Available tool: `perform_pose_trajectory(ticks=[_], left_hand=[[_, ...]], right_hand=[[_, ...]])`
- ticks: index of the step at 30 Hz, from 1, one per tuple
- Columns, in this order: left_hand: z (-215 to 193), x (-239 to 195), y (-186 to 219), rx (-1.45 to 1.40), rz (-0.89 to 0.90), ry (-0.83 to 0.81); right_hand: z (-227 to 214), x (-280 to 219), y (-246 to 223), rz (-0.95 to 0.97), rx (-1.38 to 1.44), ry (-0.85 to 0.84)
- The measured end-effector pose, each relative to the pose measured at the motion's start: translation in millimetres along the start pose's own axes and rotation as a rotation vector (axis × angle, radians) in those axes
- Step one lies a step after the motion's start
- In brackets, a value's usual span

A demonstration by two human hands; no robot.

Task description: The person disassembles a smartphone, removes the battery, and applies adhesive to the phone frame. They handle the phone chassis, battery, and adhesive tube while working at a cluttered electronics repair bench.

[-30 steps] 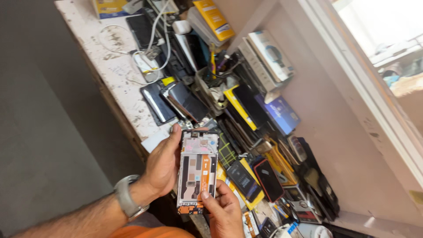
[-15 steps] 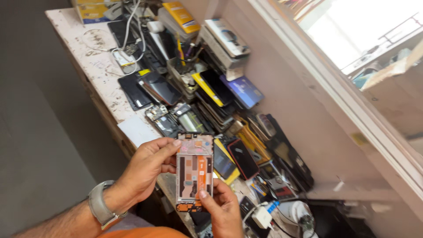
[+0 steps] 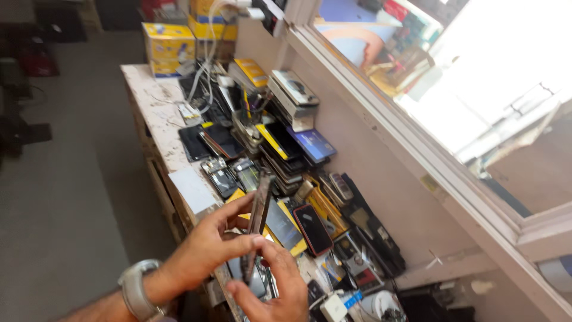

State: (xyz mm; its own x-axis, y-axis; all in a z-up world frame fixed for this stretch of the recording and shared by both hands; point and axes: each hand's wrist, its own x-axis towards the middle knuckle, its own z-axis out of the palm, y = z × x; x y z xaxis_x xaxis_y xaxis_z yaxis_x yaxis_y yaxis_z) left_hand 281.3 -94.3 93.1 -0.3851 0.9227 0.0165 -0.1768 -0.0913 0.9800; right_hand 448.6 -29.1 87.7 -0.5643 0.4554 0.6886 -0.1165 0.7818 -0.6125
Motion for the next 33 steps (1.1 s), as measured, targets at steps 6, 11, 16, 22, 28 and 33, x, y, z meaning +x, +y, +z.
perform_pose_trajectory(ticks=[6,11,16,22,28,33], left_hand=[[-39.7,22.8,64.2,-0.06,-0.067,-0.464],[-41.4,35.8,107.1,0.071,-0.165,-0.533],[-48.2,16.6,140.4,0.348,0.058,-0.351],[-40.9,-12.8,118.4,0.612,0.706,-0.005],[-37.6,-15.3,105.9,0.221,0.502,0.104],[-33.7,-25.4,99.2,0.125,0.314,0.168]], right_hand=[[-45.2,61.9,1.5,0.16,0.144,0.127],[-57.4,112.0,12.7,0.177,0.248,-0.038],[-52.4,116.1,14.2,0.11,0.316,0.147],[-43.4,111.2,11.0,0.066,0.435,0.27],[-40.6,112.7,-10.6,0.143,0.463,0.167],[-38.7,100.7,-11.3,0.257,0.64,0.059]])
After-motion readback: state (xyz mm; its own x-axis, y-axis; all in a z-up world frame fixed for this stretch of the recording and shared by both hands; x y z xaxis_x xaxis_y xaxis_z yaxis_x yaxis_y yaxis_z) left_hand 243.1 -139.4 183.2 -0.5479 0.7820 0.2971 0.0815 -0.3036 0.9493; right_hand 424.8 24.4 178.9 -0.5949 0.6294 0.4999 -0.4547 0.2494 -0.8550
